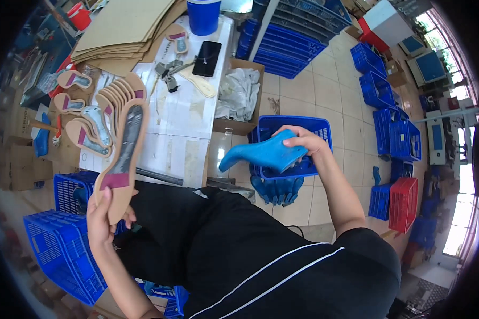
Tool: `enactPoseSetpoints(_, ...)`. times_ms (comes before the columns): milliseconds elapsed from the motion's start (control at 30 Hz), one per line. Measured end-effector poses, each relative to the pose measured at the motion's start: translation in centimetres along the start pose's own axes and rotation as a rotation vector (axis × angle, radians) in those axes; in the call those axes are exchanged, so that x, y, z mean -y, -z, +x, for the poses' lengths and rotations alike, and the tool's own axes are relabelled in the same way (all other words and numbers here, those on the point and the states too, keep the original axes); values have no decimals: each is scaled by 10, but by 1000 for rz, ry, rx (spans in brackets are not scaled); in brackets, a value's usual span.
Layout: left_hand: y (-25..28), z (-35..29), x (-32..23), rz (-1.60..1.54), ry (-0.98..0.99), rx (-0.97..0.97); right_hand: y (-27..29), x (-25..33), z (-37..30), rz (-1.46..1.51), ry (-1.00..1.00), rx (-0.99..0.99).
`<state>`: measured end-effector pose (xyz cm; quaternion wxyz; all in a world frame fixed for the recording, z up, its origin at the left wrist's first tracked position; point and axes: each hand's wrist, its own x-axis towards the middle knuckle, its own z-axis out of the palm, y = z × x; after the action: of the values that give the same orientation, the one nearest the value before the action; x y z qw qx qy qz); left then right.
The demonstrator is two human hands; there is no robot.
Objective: Manually assemble and hammer components of high-heeled shoes at a workstation.
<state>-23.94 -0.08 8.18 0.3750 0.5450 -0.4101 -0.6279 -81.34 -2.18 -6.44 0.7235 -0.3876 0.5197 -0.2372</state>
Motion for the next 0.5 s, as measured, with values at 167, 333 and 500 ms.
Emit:
enactPoseSetpoints(167, 38, -33, 28, 0, 49, -132, 54, -95, -4, 57, -203, -362)
enactPoseSetpoints(333, 69, -83, 56, 18, 83, -283, 18, -210, 52, -375, -424, -699)
enactPoseSetpoints(500, 80, -126, 80, -28, 58, -445, -17, -280, 108, -766, -366, -697)
